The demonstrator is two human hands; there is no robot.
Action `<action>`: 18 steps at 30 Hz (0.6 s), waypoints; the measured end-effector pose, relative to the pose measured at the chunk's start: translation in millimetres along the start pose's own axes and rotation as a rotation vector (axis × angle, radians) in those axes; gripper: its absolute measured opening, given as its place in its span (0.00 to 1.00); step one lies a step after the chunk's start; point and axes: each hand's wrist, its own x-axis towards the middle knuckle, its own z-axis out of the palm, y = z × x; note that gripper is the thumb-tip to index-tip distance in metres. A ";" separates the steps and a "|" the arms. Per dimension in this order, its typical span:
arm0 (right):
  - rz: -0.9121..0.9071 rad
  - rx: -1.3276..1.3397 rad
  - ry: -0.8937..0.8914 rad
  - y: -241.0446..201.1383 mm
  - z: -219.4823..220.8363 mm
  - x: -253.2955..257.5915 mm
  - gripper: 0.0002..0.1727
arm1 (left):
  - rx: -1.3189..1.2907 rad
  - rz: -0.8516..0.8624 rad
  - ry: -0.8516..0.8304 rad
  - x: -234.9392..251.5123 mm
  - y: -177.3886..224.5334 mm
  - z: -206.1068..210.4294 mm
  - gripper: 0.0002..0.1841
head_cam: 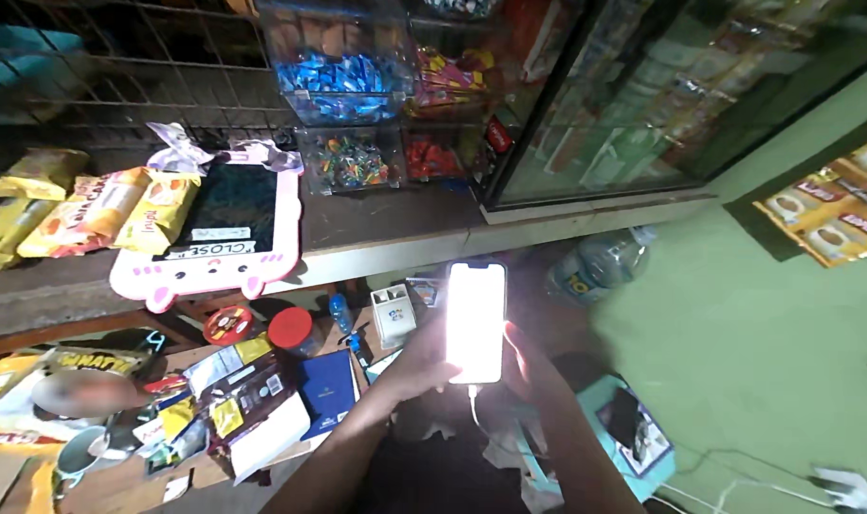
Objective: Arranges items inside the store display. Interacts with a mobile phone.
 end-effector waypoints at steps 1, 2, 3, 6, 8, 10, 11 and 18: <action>0.008 0.042 -0.081 3.0 -8.0 1.8 0.34 | -0.028 0.008 -0.011 0.7 -0.8 -1.7 0.42; 0.026 0.082 -0.169 4.7 -15.4 4.8 0.40 | -0.042 0.021 -0.025 1.4 -1.2 -2.9 0.42; 0.046 0.103 -0.255 5.0 -21.4 8.1 0.42 | -0.049 0.032 -0.035 2.2 -1.3 -3.4 0.41; 0.081 0.192 -0.398 10.0 -36.9 20.1 0.42 | -0.046 0.021 -0.042 4.5 -1.3 -0.5 0.35; 0.099 0.163 -0.377 9.1 -41.4 21.7 0.44 | -0.040 -0.013 -0.028 4.3 -2.2 3.0 0.35; 0.097 0.124 -0.326 5.2 -40.8 20.2 0.41 | -0.019 -0.039 -0.028 4.4 -3.1 4.9 0.38; 0.096 0.077 -0.274 1.4 -37.2 18.1 0.31 | 0.005 -0.051 -0.037 5.3 -3.1 5.3 0.38; 0.174 -0.072 0.047 -11.5 -4.9 13.7 0.21 | 0.149 -0.043 -0.079 9.8 -3.4 4.8 0.42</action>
